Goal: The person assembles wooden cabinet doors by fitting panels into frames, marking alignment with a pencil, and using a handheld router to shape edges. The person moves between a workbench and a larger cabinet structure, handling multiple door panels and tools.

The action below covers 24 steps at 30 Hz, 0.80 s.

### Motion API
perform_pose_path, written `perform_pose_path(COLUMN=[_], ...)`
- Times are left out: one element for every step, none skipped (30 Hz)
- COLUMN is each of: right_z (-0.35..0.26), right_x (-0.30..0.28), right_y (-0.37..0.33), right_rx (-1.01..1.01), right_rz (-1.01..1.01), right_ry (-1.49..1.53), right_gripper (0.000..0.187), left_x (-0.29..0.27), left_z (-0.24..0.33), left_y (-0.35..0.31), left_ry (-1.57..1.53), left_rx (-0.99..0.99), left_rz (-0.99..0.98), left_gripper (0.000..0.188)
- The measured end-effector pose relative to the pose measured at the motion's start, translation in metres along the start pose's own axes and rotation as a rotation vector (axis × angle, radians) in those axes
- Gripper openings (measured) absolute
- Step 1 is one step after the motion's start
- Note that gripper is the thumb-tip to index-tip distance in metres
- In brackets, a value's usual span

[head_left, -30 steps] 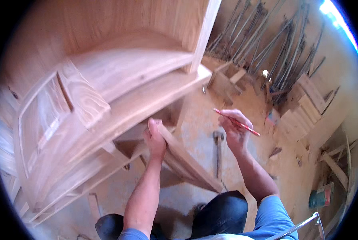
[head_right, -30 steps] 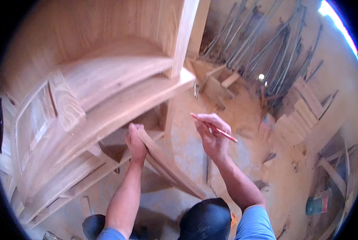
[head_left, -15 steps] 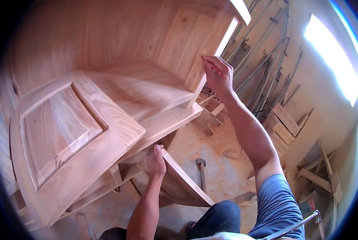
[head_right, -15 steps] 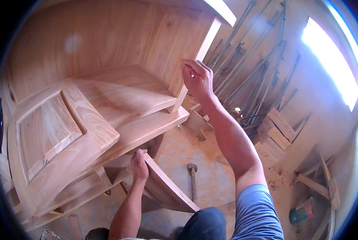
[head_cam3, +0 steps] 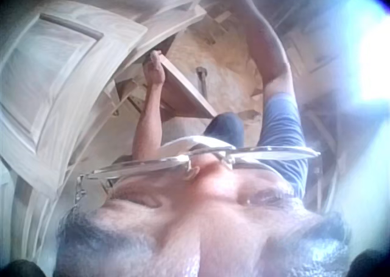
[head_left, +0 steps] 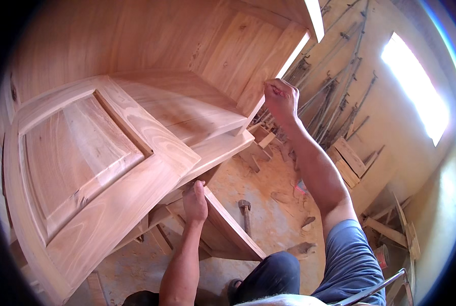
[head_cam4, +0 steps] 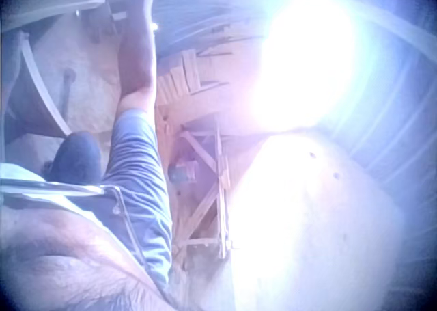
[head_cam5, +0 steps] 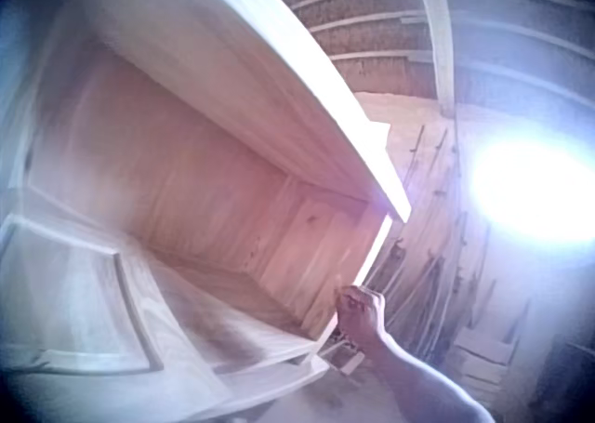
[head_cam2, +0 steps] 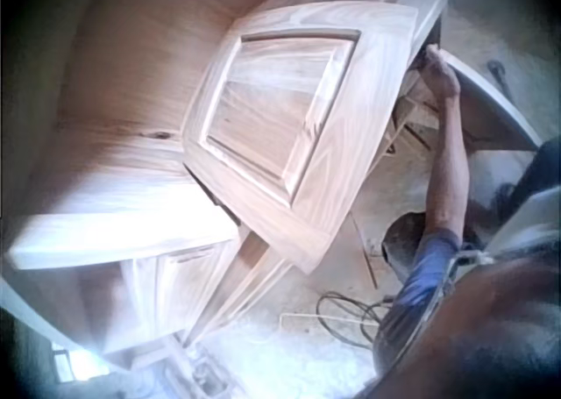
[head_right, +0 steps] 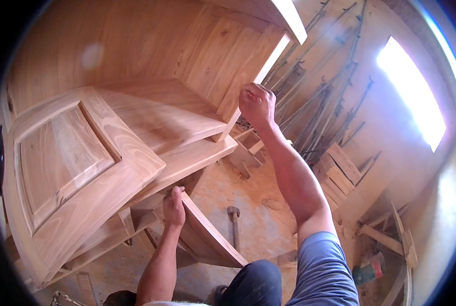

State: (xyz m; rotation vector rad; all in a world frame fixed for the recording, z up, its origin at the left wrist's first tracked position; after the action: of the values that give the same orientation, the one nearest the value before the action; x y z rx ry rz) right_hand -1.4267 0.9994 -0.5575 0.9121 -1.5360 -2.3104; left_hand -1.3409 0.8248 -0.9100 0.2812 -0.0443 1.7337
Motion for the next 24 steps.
perform_pose_path(right_z=[0.002,0.003,0.005,0.003,0.003,0.004,-0.001,-0.011,-0.023,-0.015,-0.05,-0.086,-0.099,-0.116,-0.13,-0.146,-0.164,-0.172,-0.169,-0.166,-0.162,-0.156,-0.149,-0.135], right_x=[0.002,0.003,0.002,0.0,-0.003,-0.006,-0.007,-0.014,-0.02,-0.022,-0.021,-0.024,-0.023,-0.029,-0.037,-0.043,-0.045,-0.049,-0.059,-0.067,-0.075,-0.082,-0.089,-0.1], right_y=[0.007,0.012,0.017,0.019,0.02,0.019,0.013,0.0,-0.021,-0.059,-0.083,-0.105,-0.147,-0.182,-0.223,-0.247,-0.259,-0.271,-0.282,-0.291,-0.299,-0.311,-0.326,-0.34], right_rx=[0.028,0.056,0.082,0.125,0.167,0.208,0.15,0.05,-0.05,0.204,0.19,0.168,0.399,0.469,0.555,0.606,0.635,0.625,0.675,0.721,0.768,0.815,0.862,0.777], right_rz=[0.001,0.001,0.034,-0.028,-0.091,-0.155,-0.34,-0.349,-0.356,-0.244,-0.333,-0.424,-0.702,-0.789,-0.875,-1.009,-1.034,-1.157,-1.124,-1.085,-1.011,-0.931,-0.848,-0.772], right_ry=[0.007,0.013,0.059,0.011,-0.038,-0.089,-0.308,-0.219,-0.131,0.157,0.18,0.199,0.386,0.465,0.533,0.499,0.53,0.459,0.438,0.429,0.4,0.37,0.344,0.337], right_gripper=[0.01,0.01,0.01,0.011,0.012,0.014,0.018,0.015,0.012,0.01,0.008,0.009,0.012,0.014,0.02,0.03,0.04,0.049,0.051,0.054,0.052,0.051,0.05,0.046], left_x=[0.0,0.002,0.002,-0.001,-0.002,-0.001,-0.003,-0.003,-0.004,0.001,-0.009,-0.017,-0.018,-0.007,0.008,0.017,0.021,0.024,0.035,0.043,0.051,0.056,0.06,0.064], left_z=[0.001,0.0,0.001,0.002,0.003,0.001,0.001,0.001,0.002,0.003,0.0,-0.001,0.001,0.004,0.003,0.008,0.014,0.018,0.022,0.029,0.038,0.045,0.049,0.051], left_y=[-0.001,-0.002,-0.001,0.001,0.0,-0.002,-0.003,-0.003,-0.003,-0.004,-0.006,-0.004,-0.002,-0.003,-0.005,-0.009,-0.014,-0.02,-0.031,-0.042,-0.05,-0.057,-0.066,-0.074], left_ry=[-0.017,-0.035,-0.011,0.015,0.039,0.001,-0.029,-0.058,-0.111,-0.175,-0.209,-0.084,0.029,0.12,0.104,0.105,0.124,0.142,0.193,0.255,0.311,0.329,0.351,0.36], left_rx=[-0.029,-0.059,-0.043,-0.028,-0.015,-0.043,-0.065,-0.085,-0.109,-0.128,-0.156,-0.062,0.039,0.139,0.129,0.118,0.105,0.091,0.139,0.19,0.25,0.331,0.414,0.499], left_rz=[0.002,0.004,-0.002,-0.004,-0.007,-0.023,-0.03,-0.036,-0.061,-0.093,-0.102,-0.084,-0.078,-0.087,-0.126,-0.155,-0.173,-0.189,-0.202,-0.208,-0.21,-0.177,-0.145,-0.114], left_gripper=[0.063,0.063,0.063,0.062,0.061,0.061,0.061,0.06,0.06,0.059,0.059,0.057,0.055,0.054,0.048,0.042,0.037,0.033,0.034,0.035,0.038,0.044,0.05,0.057])
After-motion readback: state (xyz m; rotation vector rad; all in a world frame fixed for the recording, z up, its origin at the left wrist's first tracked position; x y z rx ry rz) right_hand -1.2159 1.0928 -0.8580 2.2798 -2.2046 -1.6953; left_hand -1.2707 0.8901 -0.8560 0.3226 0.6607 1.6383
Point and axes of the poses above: each hand's wrist, its own y-axis towards the middle knuckle, its own x-axis out of the palm, z = x × y, the point moved 5 cm from there along y, towards the middle knuckle, and after that the axes turned 13 degrees about -x, right-handed, at the moved point
